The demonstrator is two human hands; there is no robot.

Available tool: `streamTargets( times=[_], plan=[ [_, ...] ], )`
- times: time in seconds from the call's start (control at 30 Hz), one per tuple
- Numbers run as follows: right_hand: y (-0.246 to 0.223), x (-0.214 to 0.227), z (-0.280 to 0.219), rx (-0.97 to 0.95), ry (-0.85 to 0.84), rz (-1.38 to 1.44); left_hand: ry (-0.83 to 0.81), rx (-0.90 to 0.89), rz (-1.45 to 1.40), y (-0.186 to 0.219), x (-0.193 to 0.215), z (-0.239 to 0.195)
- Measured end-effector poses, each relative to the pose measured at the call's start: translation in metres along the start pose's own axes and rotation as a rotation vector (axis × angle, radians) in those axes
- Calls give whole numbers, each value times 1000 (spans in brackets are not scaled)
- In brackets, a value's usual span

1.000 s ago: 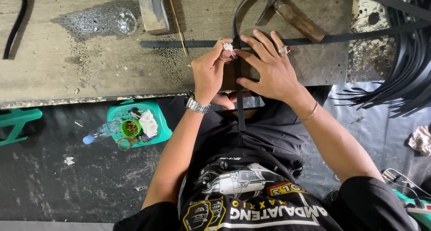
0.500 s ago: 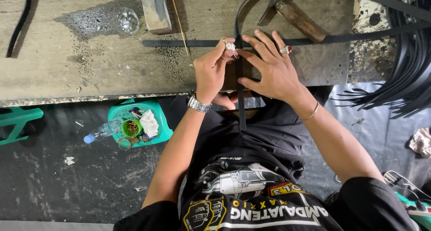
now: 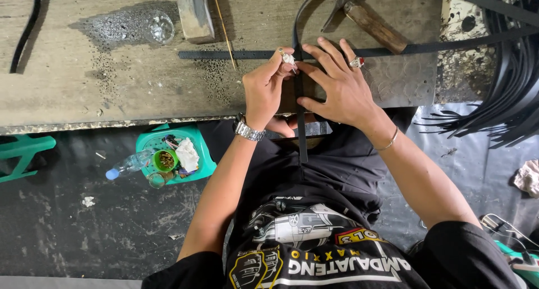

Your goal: Applying a finishing substance to the edge of a leather strap and hammering it to secure the edge.

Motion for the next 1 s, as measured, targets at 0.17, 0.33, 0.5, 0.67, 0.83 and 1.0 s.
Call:
streamTargets(
  times=[0.17, 0.33, 0.5, 0.67, 0.83, 1.0],
  plan=[
    [0, 0, 0, -4, -7, -7, -10, -81, 43, 2, -4, -4],
    [15, 3, -1, -26, 22, 109, -43, -138, 48, 13, -7, -5],
    [89, 47, -35, -390, 166, -539, -92, -124, 97, 20, -10, -7],
    [107, 34, -32, -346, -52, -627, -94, -133, 114, 19, -10, -8],
    [79, 63, -34, -464, -4, -69, -88, -109, 125, 13, -12, -9],
    [-7, 80, -29, -256, 3, 198, -40, -181, 149, 4, -18, -15]
  ],
)
Point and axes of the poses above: each hand's wrist, its own z-axis towards the middle knuckle, its own x-axis out of the back of the hand, y = z × x, the point moved 9 cm from there along z, towards the middle knuckle, and after that the axes turned 12 degrees about x, right-handed, at the moved point
